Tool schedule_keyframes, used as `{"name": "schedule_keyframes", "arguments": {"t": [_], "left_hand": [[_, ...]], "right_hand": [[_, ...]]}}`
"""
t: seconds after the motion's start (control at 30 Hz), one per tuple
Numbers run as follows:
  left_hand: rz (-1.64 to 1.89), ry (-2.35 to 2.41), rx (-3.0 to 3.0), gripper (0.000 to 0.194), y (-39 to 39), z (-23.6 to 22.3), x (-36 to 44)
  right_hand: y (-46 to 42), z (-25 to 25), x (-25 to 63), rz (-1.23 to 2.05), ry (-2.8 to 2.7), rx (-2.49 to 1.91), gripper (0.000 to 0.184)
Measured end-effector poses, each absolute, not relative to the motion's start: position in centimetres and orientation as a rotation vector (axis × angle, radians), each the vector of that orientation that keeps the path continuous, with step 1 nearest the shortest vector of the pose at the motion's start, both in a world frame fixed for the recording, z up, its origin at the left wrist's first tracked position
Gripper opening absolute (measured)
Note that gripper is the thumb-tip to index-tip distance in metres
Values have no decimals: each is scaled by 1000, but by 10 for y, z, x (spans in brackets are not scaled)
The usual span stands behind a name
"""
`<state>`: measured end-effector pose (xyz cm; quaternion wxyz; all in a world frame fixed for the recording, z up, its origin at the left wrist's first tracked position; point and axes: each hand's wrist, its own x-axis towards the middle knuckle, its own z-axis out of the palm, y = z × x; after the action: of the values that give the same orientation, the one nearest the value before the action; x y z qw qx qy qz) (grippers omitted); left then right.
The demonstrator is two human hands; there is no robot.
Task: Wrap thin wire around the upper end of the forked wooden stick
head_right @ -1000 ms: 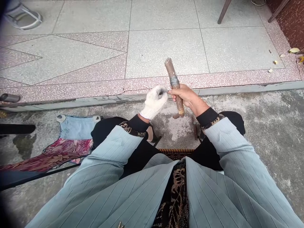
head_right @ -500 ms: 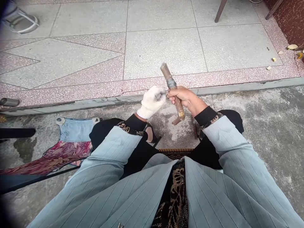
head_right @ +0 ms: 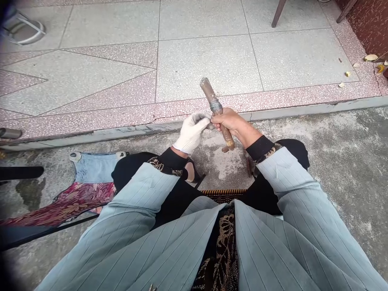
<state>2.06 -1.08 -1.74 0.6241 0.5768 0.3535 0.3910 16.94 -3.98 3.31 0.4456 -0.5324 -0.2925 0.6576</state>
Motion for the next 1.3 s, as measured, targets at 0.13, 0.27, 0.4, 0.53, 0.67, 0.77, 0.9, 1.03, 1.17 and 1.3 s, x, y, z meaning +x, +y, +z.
{"name": "schedule_keyframes", "arguments": {"t": [0.13,0.27,0.4,0.53,0.67,0.77,0.9,1.03,1.17,1.3], "left_hand": [[926,734,1073,36,-12,-17,21],[885,677,932,33,-11,-15,20],[874,674,1004,30,-9,-14,17],[863,639,1061,31,-9,-13,14],[809,632,1112,36,-10,-9,11],[805,624,1114,39,-9,-12,12],[876,609,1012,38,-6,-22,15],[898,562,922,29,-7,-24,14],[885,489,860,26,-12,-16,13],[842,529,864,29,-13,-14,13]], "right_hand": [[-42,34,171,1691,-726,-1233,21],[-42,32,175,1701,-686,-1229,21],[-38,31,182,1569,-695,-1245,20],[-37,37,189,1602,-737,-1188,16],[-41,38,193,1754,-809,-987,31],[-44,32,191,1778,-888,-843,37],[-44,26,186,1756,-903,-841,34],[-42,26,185,1670,-736,-1078,25],[-39,22,184,1661,-605,-1236,18],[-37,17,182,1515,-615,-1374,16]]}}
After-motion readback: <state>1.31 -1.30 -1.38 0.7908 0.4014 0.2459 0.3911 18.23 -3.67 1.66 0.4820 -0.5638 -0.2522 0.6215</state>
